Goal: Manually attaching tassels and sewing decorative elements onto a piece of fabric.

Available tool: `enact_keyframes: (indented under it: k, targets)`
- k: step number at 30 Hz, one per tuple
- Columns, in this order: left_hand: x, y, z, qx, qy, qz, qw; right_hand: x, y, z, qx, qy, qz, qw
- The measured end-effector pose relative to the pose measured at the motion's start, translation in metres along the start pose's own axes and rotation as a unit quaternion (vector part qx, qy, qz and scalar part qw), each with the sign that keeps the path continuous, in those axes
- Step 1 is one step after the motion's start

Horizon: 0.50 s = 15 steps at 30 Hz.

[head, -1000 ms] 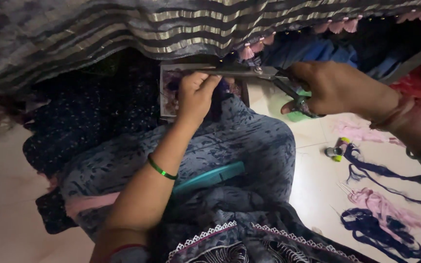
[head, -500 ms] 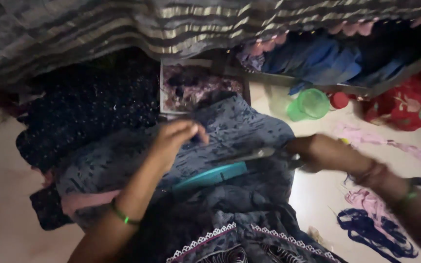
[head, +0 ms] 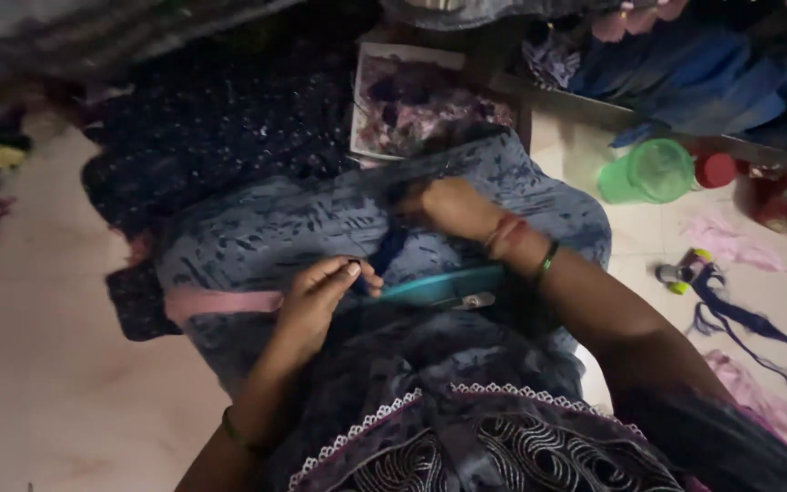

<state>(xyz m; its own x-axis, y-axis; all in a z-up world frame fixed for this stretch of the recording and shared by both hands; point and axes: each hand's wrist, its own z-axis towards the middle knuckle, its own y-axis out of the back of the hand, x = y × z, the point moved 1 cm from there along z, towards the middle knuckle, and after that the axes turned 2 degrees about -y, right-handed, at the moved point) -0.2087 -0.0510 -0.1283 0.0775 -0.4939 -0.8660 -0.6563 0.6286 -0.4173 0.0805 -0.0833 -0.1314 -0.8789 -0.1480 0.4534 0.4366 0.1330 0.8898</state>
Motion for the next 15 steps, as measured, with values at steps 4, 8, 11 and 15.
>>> enact_keyframes:
  k: [4,8,11,15]
  targets:
    - [-0.031,0.010,0.027,-0.011,-0.084,0.031,0.996,-0.005,0.040,0.008,-0.167,0.031,0.020,0.985]
    - [-0.063,-0.007,0.095,-0.010,-0.177,0.142,0.974,-0.023,0.091,-0.006,-0.229,0.034,-0.008,0.973]
    - [-0.067,-0.035,0.149,-0.064,-0.337,0.351,0.871,-0.015,0.123,-0.025,-0.300,-0.099,-0.087,0.945]
    - [-0.067,-0.094,0.184,-0.023,-0.452,0.426,0.784,0.009,0.144,-0.036,-0.410,-0.013,-0.088,0.908]
